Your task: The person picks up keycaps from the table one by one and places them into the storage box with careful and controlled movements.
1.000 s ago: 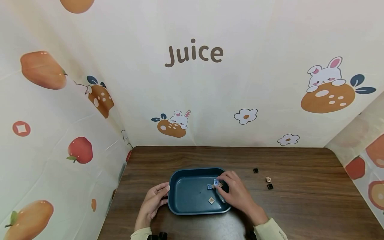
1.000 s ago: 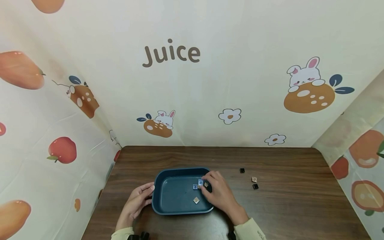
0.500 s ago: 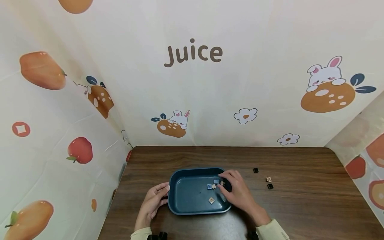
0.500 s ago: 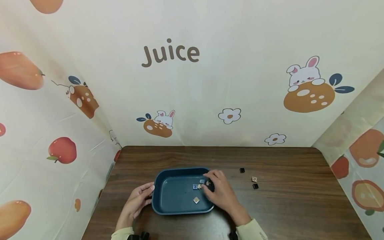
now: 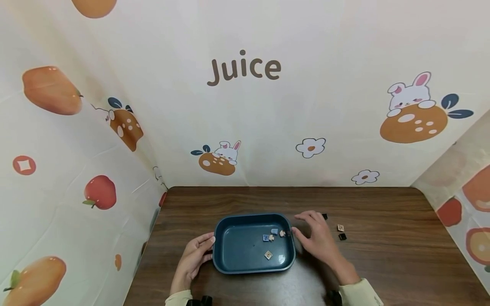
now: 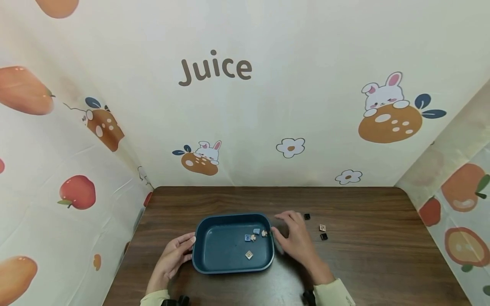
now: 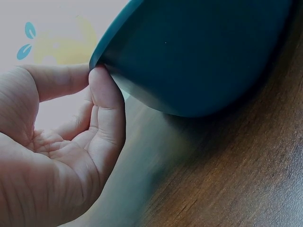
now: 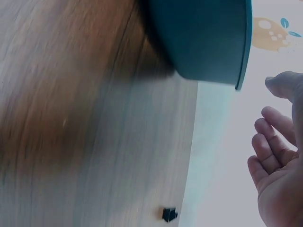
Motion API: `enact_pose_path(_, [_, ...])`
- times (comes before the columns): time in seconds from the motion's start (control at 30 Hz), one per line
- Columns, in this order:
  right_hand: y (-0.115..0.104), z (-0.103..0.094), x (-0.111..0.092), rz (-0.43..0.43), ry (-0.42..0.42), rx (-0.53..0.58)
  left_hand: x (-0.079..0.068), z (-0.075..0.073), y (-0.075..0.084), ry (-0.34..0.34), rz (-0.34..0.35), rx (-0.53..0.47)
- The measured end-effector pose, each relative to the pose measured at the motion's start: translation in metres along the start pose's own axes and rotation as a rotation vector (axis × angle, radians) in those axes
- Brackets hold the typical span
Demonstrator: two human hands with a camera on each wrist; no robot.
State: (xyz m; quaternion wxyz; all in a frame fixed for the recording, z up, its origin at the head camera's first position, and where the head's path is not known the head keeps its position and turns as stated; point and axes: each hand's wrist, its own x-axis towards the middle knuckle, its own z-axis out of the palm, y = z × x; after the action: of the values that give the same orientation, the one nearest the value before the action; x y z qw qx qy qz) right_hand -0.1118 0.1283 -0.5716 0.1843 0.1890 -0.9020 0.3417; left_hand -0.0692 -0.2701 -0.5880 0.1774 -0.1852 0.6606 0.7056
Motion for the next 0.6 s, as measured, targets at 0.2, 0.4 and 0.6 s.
enact_pose_path(0.2, [0.010, -0.011, -0.004, 0.013, 0.029, -0.032, 0.000, -0.001, 0.000, 0.006, -0.011, -0.001])
enact_pose_path(0.4, [0.014, -0.018, -0.008, 0.071, 0.013, -0.042, 0.000, -0.001, 0.001, 0.015, -0.014, 0.005])
enact_pose_path(0.6, [0.019, -0.021, -0.011, 0.115, 0.014, -0.047, 0.000, 0.000, 0.001, 0.017, -0.019, 0.003])
